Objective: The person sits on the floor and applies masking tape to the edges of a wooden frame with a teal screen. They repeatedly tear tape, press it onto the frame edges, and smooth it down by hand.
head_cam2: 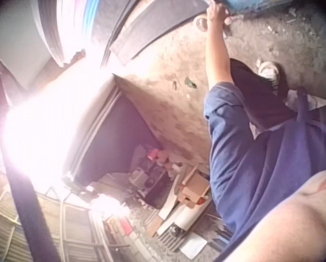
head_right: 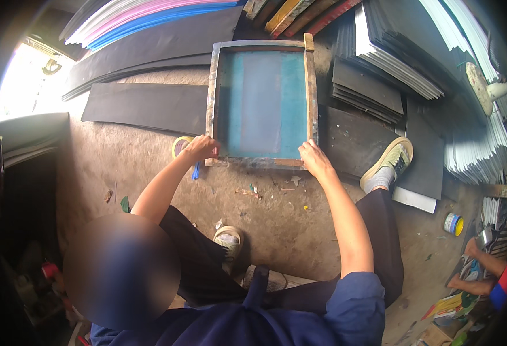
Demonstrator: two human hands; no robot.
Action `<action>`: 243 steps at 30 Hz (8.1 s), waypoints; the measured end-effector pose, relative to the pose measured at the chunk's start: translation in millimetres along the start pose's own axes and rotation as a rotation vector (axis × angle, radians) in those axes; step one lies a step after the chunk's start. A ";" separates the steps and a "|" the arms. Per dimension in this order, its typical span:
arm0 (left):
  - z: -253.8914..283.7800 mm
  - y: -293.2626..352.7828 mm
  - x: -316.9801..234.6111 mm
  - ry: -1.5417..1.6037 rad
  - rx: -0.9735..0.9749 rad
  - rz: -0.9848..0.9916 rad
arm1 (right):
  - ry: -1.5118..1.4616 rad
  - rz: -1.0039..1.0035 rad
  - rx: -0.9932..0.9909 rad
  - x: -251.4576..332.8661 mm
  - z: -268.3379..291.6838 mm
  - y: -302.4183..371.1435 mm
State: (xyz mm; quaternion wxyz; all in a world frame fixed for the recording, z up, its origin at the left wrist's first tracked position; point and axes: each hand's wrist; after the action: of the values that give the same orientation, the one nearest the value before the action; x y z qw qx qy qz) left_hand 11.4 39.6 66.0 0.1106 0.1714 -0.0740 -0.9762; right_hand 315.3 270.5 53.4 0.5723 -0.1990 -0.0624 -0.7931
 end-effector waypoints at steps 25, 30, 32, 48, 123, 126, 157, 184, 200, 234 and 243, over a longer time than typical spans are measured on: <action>20.7 48.6 2.5 0.098 0.014 0.114 | 0.162 -0.103 0.033 94.2 96.4 24.8; 97.7 69.5 -8.3 0.417 -0.259 0.053 | 0.148 -0.130 -0.101 105.9 156.5 6.6; 138.2 81.8 -21.2 0.360 -0.279 -0.010 | 0.087 -0.165 -0.137 117.1 185.6 -0.3; 244.7 93.6 -69.2 0.389 -0.302 -0.022 | -0.237 -0.279 -0.191 86.3 262.8 -21.2; -25.2 -30.6 -28.9 -0.491 0.079 0.067 | 0.632 -0.076 0.168 17.7 -13.0 -35.9; -24.7 -31.7 -31.2 -0.499 0.092 0.089 | 0.621 -0.078 0.175 19.5 -12.3 -36.4; -47.5 -34.8 -17.4 -0.782 0.163 0.039 | 0.313 -0.116 -0.021 1.8 -11.9 -38.8; -67.2 -136.8 -110.8 -0.192 -0.143 -1.083 | -0.075 -0.363 -0.637 -45.5 -52.2 -17.8; -66.4 -127.5 -162.5 0.479 -0.043 -0.561 | -0.049 -0.354 -0.652 -46.6 -49.3 -17.4; -78.3 -137.0 -120.1 -0.288 -0.240 -0.928 | -0.090 -0.388 -0.616 -43.5 -50.3 -17.6; -74.9 -125.9 -129.0 -0.361 -0.296 -0.826 | 0.011 -0.358 -0.603 -37.5 -42.5 -23.9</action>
State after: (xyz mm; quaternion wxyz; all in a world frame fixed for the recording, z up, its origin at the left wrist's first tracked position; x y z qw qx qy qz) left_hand 132.0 184.2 14.4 -0.2785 -0.0036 0.1222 -0.9526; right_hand 292.6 297.8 3.2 0.3401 -0.3405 0.1440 -0.8647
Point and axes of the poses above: each hand's wrist, its own y-axis away from the middle knuckle, its own z-axis out of the back of the hand, x = y × z, and after that the axes turned 12 degrees about -x, right-handed
